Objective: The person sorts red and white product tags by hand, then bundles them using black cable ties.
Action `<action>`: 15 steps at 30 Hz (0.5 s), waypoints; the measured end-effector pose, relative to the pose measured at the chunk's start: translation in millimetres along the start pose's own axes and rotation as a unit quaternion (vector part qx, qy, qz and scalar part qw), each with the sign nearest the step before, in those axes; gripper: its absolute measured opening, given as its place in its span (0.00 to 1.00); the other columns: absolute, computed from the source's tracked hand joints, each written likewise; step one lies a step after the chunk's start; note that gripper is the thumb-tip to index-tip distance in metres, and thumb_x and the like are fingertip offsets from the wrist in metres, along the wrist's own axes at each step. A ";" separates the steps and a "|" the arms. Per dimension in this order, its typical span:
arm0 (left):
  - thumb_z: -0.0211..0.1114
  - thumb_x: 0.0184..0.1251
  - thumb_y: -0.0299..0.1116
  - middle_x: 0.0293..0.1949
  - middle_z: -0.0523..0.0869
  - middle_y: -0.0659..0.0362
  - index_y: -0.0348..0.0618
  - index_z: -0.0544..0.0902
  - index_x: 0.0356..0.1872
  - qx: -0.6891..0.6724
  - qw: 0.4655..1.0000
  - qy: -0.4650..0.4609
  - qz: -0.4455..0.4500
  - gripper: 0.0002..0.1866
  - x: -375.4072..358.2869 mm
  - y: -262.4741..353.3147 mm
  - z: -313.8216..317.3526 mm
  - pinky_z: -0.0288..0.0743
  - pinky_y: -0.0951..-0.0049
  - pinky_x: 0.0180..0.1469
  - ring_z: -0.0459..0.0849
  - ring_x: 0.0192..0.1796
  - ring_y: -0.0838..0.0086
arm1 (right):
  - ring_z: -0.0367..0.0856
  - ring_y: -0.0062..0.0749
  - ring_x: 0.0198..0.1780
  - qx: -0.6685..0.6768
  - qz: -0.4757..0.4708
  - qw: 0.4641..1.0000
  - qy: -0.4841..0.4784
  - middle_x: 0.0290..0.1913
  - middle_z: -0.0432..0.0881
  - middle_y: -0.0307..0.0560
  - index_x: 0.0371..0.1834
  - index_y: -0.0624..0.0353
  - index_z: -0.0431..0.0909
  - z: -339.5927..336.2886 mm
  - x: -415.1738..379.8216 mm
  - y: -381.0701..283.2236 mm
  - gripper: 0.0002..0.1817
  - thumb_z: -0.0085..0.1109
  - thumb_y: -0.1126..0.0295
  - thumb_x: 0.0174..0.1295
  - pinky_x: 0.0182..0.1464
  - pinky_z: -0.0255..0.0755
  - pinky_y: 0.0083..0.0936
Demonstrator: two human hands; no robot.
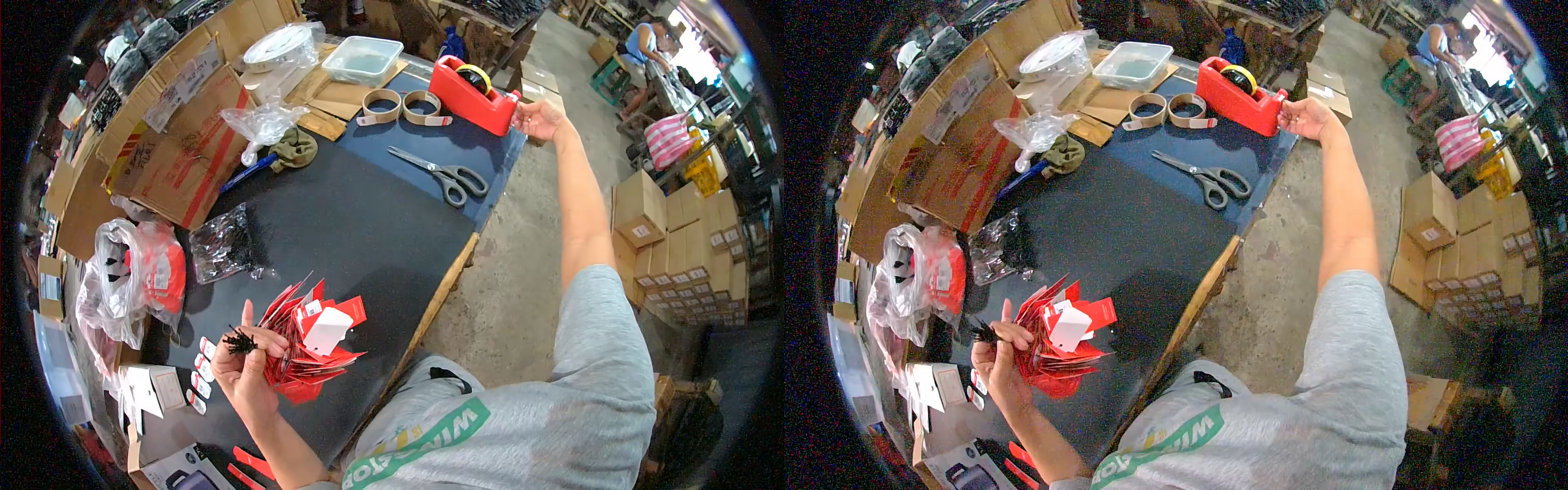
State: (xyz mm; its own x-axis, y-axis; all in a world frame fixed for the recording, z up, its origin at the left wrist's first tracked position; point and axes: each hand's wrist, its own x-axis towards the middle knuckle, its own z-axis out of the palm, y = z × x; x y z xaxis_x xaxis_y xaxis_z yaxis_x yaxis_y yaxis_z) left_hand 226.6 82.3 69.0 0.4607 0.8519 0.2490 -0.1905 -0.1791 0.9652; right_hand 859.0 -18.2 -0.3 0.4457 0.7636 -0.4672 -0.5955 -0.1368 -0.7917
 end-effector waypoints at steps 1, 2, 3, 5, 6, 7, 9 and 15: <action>0.66 0.59 0.35 0.21 0.81 0.58 0.40 0.77 0.25 -0.001 1.000 0.017 -0.004 0.10 -1.8 1.8 0.7 0.42 0.48 0.73 0.83 0.29 0.69 | 0.78 0.37 0.38 0.012 0.000 1.000 0.014 0.35 0.77 0.47 0.38 0.66 0.76 2.3 0.4 0.6 0.07 0.55 0.73 0.60 0.43 0.76 0.32; 0.66 0.60 0.34 0.21 0.81 0.58 0.40 0.77 0.26 -0.001 0.999 0.034 -0.010 0.10 -4.4 3.6 0.2 0.42 0.48 0.74 0.82 0.30 0.69 | 0.78 0.37 0.38 0.009 0.000 1.000 0.011 0.35 0.77 0.47 0.38 0.66 0.76 4.2 1.3 1.6 0.07 0.55 0.73 0.60 0.43 0.76 0.32; 0.65 0.61 0.32 0.22 0.81 0.57 0.39 0.77 0.27 -0.008 0.999 0.035 -0.004 0.09 -7.0 3.5 -2.5 0.42 0.50 0.74 0.82 0.33 0.69 | 0.78 0.38 0.39 0.018 0.000 0.999 0.028 0.35 0.77 0.48 0.38 0.67 0.76 4.8 3.6 1.3 0.07 0.55 0.74 0.60 0.44 0.76 0.33; 0.64 0.61 0.32 0.22 0.81 0.57 0.39 0.77 0.27 -0.013 0.999 0.050 0.002 0.08 -14.3 3.2 -7.5 0.42 0.50 0.74 0.82 0.33 0.69 | 0.78 0.39 0.39 0.017 0.006 0.999 0.048 0.34 0.77 0.49 0.36 0.67 0.75 5.7 5.7 -2.0 0.06 0.54 0.76 0.59 0.44 0.76 0.36; 0.64 0.61 0.32 0.22 0.81 0.57 0.40 0.77 0.27 -0.017 0.998 0.058 0.006 0.08 -16.1 2.7 -8.8 0.42 0.50 0.74 0.82 0.34 0.69 | 0.78 0.39 0.39 0.014 -0.002 0.999 0.044 0.34 0.77 0.49 0.36 0.67 0.75 7.6 5.0 -1.7 0.06 0.54 0.76 0.59 0.44 0.76 0.36; 0.64 0.61 0.32 0.22 0.81 0.57 0.40 0.77 0.27 -0.019 0.998 0.058 0.015 0.08 -18.8 2.0 -10.3 0.42 0.50 0.74 0.82 0.34 0.69 | 0.78 0.39 0.38 0.042 0.003 0.998 0.055 0.33 0.77 0.49 0.35 0.66 0.74 5.0 8.7 5.1 0.04 0.54 0.76 0.59 0.43 0.76 0.36; 0.64 0.61 0.32 0.23 0.82 0.57 0.40 0.77 0.27 -0.030 0.997 0.072 0.022 0.08 -26.5 3.1 -16.0 0.42 0.50 0.74 0.82 0.36 0.68 | 0.78 0.38 0.36 0.103 0.021 0.991 0.078 0.33 0.77 0.48 0.32 0.65 0.73 0.4 14.1 27.4 0.02 0.53 0.78 0.58 0.42 0.77 0.38; 0.62 0.63 0.28 0.25 0.82 0.56 0.40 0.76 0.28 -0.010 0.995 0.093 0.027 0.06 -37.0 11.3 -37.8 0.48 0.52 0.72 0.83 0.36 0.68 | 0.79 0.30 0.28 -0.112 -0.154 0.964 0.184 0.28 0.79 0.45 0.32 0.65 0.77 27.3 -15.3 99.9 0.02 0.56 0.78 0.58 0.32 0.77 0.27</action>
State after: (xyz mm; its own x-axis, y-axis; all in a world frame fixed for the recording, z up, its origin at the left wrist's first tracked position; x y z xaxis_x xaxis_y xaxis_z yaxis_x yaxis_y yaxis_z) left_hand 174.6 67.4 67.7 0.2804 0.9182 0.2799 -0.2282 -0.2195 0.9485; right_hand 774.4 -26.4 -61.5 0.8098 0.5201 -0.2717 -0.2561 -0.1035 -0.9611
